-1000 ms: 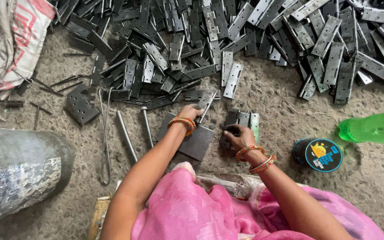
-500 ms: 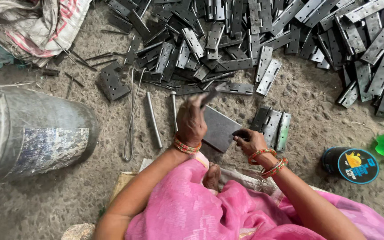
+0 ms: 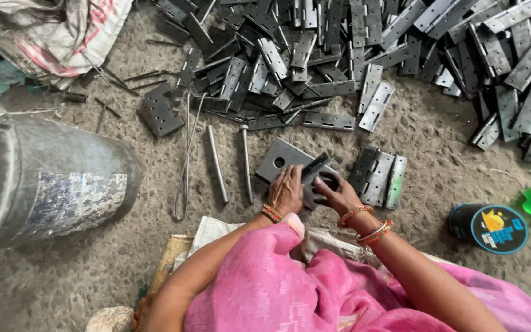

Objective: The person sits on the ground and assembles metal hinges by placing them on a metal block and striking them with a cylindrical metal rod. They repeatedly pick up hinges from a large pile, position them, strike them, and then place the finished pieces into a nearby bucket.

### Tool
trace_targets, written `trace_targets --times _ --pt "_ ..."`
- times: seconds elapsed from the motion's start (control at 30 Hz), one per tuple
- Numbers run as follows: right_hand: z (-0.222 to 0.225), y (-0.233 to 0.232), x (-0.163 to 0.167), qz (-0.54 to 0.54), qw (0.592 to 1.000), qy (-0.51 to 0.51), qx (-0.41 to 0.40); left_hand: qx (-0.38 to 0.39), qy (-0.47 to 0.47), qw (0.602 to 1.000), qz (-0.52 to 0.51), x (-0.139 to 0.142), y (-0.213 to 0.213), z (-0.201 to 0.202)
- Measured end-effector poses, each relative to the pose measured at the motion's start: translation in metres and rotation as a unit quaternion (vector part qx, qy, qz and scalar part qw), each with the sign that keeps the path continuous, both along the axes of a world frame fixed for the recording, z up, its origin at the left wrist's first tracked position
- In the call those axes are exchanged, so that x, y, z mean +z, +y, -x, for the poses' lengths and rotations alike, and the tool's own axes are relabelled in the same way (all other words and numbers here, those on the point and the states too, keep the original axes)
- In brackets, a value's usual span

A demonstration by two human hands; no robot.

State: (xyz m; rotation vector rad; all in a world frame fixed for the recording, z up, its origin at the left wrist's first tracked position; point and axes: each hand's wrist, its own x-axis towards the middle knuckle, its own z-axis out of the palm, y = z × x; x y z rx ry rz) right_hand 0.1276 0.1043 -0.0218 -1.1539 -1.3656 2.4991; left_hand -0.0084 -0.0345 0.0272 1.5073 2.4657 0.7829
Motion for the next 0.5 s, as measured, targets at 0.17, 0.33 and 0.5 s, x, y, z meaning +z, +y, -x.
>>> trace_targets --times 0.17,0.33,0.5 --pt "-0.004 0.015 -0.005 -0.009 0.990 0.009 -0.143 -0.046 -0.079 0.996 -0.014 0.019 0.016 -0.029" --pt "-0.005 0.025 -0.007 -0.026 0.987 0.011 -0.160 -0.029 -0.157 0.986 -0.045 0.024 0.013 -0.018" --pt "-0.007 0.026 -0.007 -0.033 0.993 0.022 -0.110 0.011 -0.161 0.986 -0.042 -0.003 0.010 -0.016"
